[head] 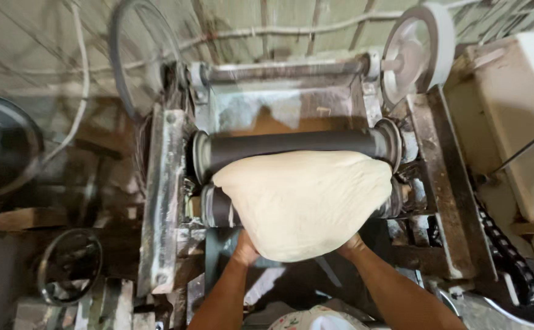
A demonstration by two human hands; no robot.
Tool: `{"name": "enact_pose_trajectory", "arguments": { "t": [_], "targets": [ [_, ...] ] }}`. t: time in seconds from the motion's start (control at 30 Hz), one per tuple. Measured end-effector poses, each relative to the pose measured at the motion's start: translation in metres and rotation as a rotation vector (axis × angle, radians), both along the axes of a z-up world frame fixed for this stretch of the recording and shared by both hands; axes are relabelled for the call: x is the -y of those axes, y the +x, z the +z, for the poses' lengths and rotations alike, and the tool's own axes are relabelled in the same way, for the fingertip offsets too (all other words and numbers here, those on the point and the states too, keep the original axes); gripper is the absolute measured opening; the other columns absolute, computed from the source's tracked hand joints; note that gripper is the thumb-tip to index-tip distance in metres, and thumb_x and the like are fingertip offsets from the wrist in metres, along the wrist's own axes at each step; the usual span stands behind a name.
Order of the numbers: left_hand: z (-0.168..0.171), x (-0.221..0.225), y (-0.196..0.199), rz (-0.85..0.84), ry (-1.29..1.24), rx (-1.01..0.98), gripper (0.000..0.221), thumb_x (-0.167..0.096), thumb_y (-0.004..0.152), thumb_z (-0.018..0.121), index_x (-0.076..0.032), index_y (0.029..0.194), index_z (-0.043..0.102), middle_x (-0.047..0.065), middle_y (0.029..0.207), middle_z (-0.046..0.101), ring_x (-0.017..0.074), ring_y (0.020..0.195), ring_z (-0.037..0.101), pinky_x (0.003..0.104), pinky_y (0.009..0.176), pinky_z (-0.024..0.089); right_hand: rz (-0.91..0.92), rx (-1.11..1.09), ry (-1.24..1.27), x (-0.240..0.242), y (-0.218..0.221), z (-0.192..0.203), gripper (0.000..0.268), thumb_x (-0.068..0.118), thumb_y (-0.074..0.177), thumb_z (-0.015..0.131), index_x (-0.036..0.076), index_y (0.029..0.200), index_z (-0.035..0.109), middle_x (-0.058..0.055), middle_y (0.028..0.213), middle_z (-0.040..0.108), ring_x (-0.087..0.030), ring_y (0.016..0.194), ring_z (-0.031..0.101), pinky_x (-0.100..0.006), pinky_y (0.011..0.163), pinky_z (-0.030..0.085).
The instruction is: The person feeds a piece of dough through the rollers of a mechanical sheeter by hand, catching it on the other side and repeating the process several times.
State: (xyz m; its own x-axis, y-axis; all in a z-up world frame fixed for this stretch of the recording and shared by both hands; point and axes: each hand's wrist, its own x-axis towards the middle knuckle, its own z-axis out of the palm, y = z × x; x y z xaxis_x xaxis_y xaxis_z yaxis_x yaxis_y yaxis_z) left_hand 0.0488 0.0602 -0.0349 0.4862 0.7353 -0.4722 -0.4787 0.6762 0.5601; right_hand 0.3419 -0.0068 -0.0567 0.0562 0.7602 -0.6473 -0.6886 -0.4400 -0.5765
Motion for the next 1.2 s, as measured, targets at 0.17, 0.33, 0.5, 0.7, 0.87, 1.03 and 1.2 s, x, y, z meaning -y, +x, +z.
{"name": "enact_pose_trajectory", "arguments": {
  "t": [0.17,0.33,0.5,0.7,0.87,1.03,1.2],
  "targets": [
    [0.059,0.023,0.019,0.211,0.109,-0.008,0.061,-0.039,0.102,0.040,0.006,0.140,0.055,0.022,0.134,0.066,0.0323,0.116,0.068,0.043,0.098,0.056,-0.068,0.037,0.183,0.016,-0.013,0.052,0.057,0.040,0.102,0.045,0.003,0.145,0.051,-0.013,0.140,0.063,-0.030,0.123,0.063,-0.046,0.104,0.051],
    [0.120,0.043,0.033,0.380,0.115,0.083,0.066,-0.048,0.104,0.033,0.002,0.142,0.052,0.018,0.141,0.061,0.0292,0.126,0.060,0.042,0.109,0.045,-0.099,-0.021,0.254,0.046,-0.011,0.087,0.065,0.045,0.105,0.032,-0.005,0.141,0.052,-0.021,0.136,0.063,-0.034,0.122,0.062,-0.048,0.105,0.047],
    [0.151,0.056,-0.001,0.287,0.402,-0.119,0.064,-0.043,0.102,0.039,-0.002,0.150,0.041,0.014,0.150,0.055,0.0241,0.135,0.054,0.041,0.113,0.040,-0.090,-0.065,0.282,0.085,0.018,0.115,0.077,0.055,0.097,0.026,-0.001,0.141,0.054,-0.020,0.143,0.062,-0.031,0.132,0.057,-0.045,0.113,0.036],
    [0.081,0.074,-0.051,0.111,0.309,-0.533,0.067,-0.048,0.104,0.043,-0.001,0.152,0.038,0.024,0.143,0.057,0.0335,0.126,0.063,0.044,0.110,0.046,-0.129,0.155,-0.067,0.127,0.050,0.006,0.074,0.060,0.102,0.029,0.005,0.150,0.046,-0.023,0.144,0.058,-0.036,0.131,0.055,-0.050,0.112,0.039],
    [-0.052,0.075,-0.050,-0.183,-0.320,-0.609,0.067,-0.046,0.104,0.044,0.000,0.152,0.038,0.023,0.144,0.057,0.0326,0.127,0.062,0.044,0.110,0.046,0.081,0.201,-0.407,0.083,0.020,-0.060,0.068,0.062,0.102,0.024,0.021,0.153,0.041,-0.013,0.145,0.056,-0.031,0.134,0.052,-0.050,0.113,0.036],
    [-0.084,0.015,-0.006,-0.224,-0.355,-0.414,0.067,-0.045,0.103,0.045,0.000,0.152,0.039,0.022,0.145,0.056,0.0316,0.128,0.061,0.044,0.110,0.046,0.059,0.128,-0.388,0.014,0.015,-0.076,0.062,0.055,0.102,0.033,0.017,0.150,0.046,-0.010,0.144,0.059,-0.027,0.132,0.054,-0.047,0.110,0.040],
    [-0.084,-0.052,0.013,-0.079,-0.129,-0.194,0.066,-0.044,0.103,0.046,0.000,0.152,0.040,0.020,0.147,0.056,0.0306,0.130,0.060,0.043,0.110,0.046,0.033,0.042,-0.189,-0.042,0.004,-0.062,0.063,0.053,0.101,0.038,0.013,0.148,0.048,-0.010,0.142,0.061,-0.027,0.129,0.057,-0.045,0.108,0.044]
  ]
}}
